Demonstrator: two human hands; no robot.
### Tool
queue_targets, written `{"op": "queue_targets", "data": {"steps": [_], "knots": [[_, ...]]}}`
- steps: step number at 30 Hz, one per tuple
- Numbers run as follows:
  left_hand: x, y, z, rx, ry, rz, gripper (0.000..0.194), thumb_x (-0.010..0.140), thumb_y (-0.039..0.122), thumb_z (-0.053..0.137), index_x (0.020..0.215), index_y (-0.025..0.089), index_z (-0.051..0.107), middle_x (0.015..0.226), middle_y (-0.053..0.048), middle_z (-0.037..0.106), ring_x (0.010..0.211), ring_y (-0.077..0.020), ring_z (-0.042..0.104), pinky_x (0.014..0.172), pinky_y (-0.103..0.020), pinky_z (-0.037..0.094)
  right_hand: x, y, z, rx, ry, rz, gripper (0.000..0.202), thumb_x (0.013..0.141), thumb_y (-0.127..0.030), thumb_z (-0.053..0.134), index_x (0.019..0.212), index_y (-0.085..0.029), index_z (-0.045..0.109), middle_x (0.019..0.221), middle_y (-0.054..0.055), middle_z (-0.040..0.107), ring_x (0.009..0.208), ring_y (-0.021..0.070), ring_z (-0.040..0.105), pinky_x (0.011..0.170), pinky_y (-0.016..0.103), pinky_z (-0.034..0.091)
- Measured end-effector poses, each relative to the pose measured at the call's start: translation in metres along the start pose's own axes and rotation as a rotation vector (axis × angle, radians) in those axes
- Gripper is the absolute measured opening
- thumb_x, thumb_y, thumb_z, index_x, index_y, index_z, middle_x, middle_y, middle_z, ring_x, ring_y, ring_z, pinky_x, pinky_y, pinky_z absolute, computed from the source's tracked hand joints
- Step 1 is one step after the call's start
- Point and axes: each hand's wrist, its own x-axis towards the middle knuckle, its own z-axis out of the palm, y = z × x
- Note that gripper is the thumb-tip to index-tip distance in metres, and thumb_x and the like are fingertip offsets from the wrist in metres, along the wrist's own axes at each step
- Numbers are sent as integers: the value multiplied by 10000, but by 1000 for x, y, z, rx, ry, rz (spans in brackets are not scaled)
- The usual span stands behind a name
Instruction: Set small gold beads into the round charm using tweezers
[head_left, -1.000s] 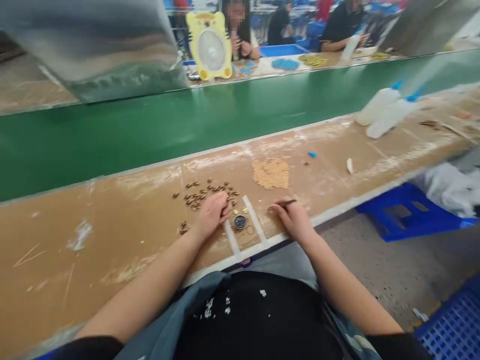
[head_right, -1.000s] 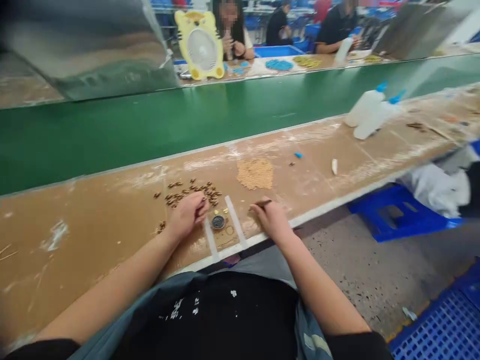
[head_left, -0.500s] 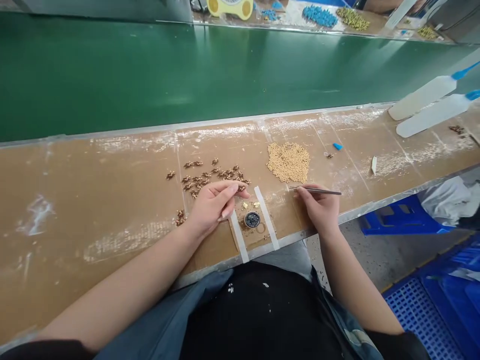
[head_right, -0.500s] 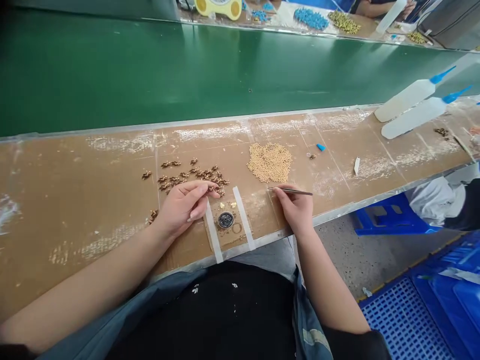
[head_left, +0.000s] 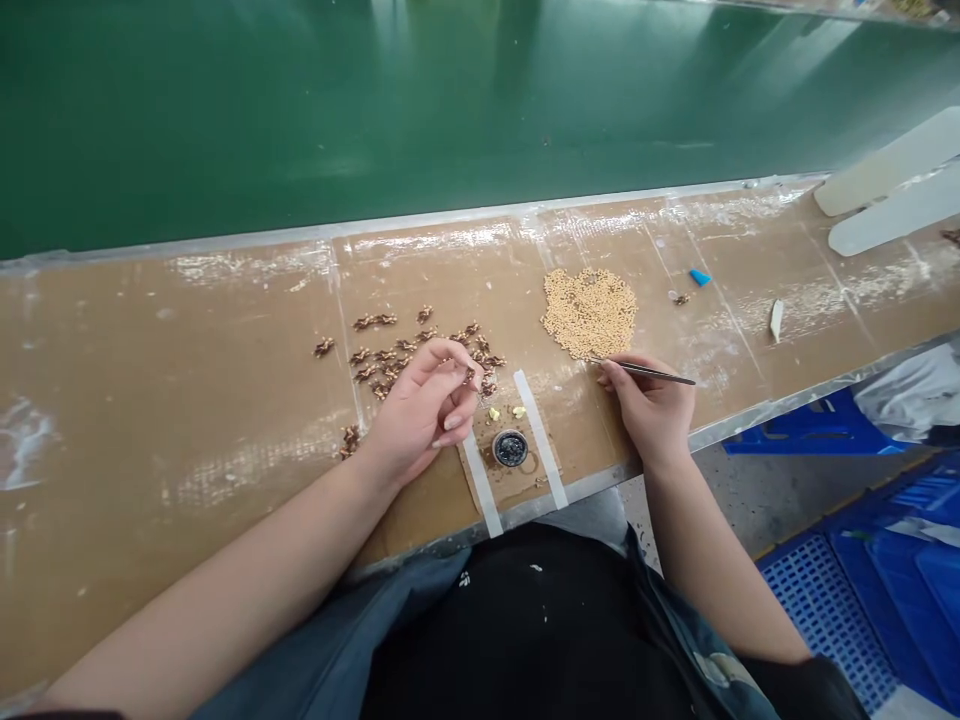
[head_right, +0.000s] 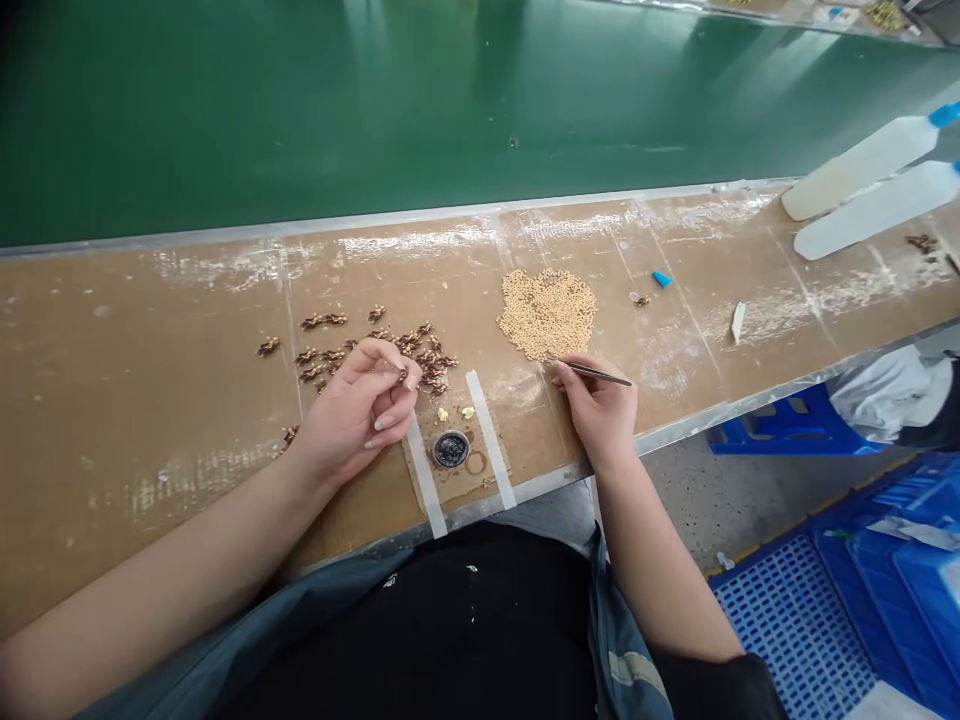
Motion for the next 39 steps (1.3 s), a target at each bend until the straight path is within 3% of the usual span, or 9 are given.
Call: {"op": "queue_targets", "data": {"steps": [7, 11, 14, 18, 21, 25, 28, 33, 39], "knots": [[1, -5, -3, 135, -34, -6, 154, 870, 233, 748, 805, 219, 609, 684, 60, 543, 442, -29, 335, 378, -126, 242, -7, -9, -2, 53, -12, -147, 138, 913, -361, 858, 900, -224, 848, 737, 19, 813, 631, 169, 758, 623, 314, 643], [1, -8, -8, 299, -118, -73, 83, 866, 270, 644, 814, 205, 650, 551, 71, 442, 450, -58, 296, 417, -175, 237, -20, -35, 5, 244, -189, -303, 43, 942, -302, 854, 925, -263, 860, 793, 17, 836, 681, 175, 784, 643, 320, 650], [-1, -6, -8, 503, -164, -3, 173, 900, 365, 656, 870, 197, 681, 537, 85, 409, 476, -78, 315, 462, -213, 271, -25, -56, 18, 291, -310, -390, 8, 944, -270, 860, 943, -276, 866, 817, 18, 852, 691, 181, 800, 650, 323, 663], [-2, -1, -5, 740, -215, 122, 314, 941, 488, 669, 844, 190, 672, 660, 36, 539, 590, -102, 476, 580, -250, 408, -25, -72, 34, 247, -430, -491, 36, 950, -246, 852, 950, -279, 865, 850, 17, 870, 732, 178, 820, 698, 312, 670], [0, 0, -6, 788, -256, 159, 338, 945, 492, 679, 806, 185, 656, 747, 1, 622, 666, -111, 540, 640, -255, 450, -22, -76, 39, 228, -470, -513, 22, 961, -273, 842, 947, -275, 859, 852, 21, 871, 745, 185, 824, 695, 316, 669], [2, -7, -10, 607, -285, 65, 385, 960, 543, 730, 831, 188, 654, 608, 62, 505, 529, -74, 424, 534, -221, 358, -22, -74, 41, 219, -431, -501, 52, 965, -322, 847, 955, -272, 853, 853, 24, 870, 732, 187, 819, 689, 331, 664], [3, -13, -11, 345, -255, -39, 466, 926, 647, 782, 895, 190, 701, 548, 99, 407, 449, -56, 304, 448, -202, 255, -26, -72, 45, 252, -295, -510, 59, 969, -339, 848, 986, -283, 850, 872, 26, 870, 736, 199, 820, 693, 360, 664], [2, -14, -6, 136, -151, -58, 488, 798, 618, 930, 936, 177, 771, 769, 34, 629, 454, -10, 279, 405, -187, 176, -33, -73, 56, 259, -167, -630, 55, 988, -360, 825, 1005, -311, 842, 839, 14, 859, 717, 204, 818, 668, 368, 679], [2, -12, -4, 109, -137, -83, 488, 805, 608, 925, 874, 159, 746, 639, 69, 538, 435, -16, 271, 402, -187, 163, -30, -74, 63, 220, -169, -797, 200, 959, -250, 846, 1147, -317, 831, 894, 18, 875, 759, 202, 827, 673, 336, 686]]}}
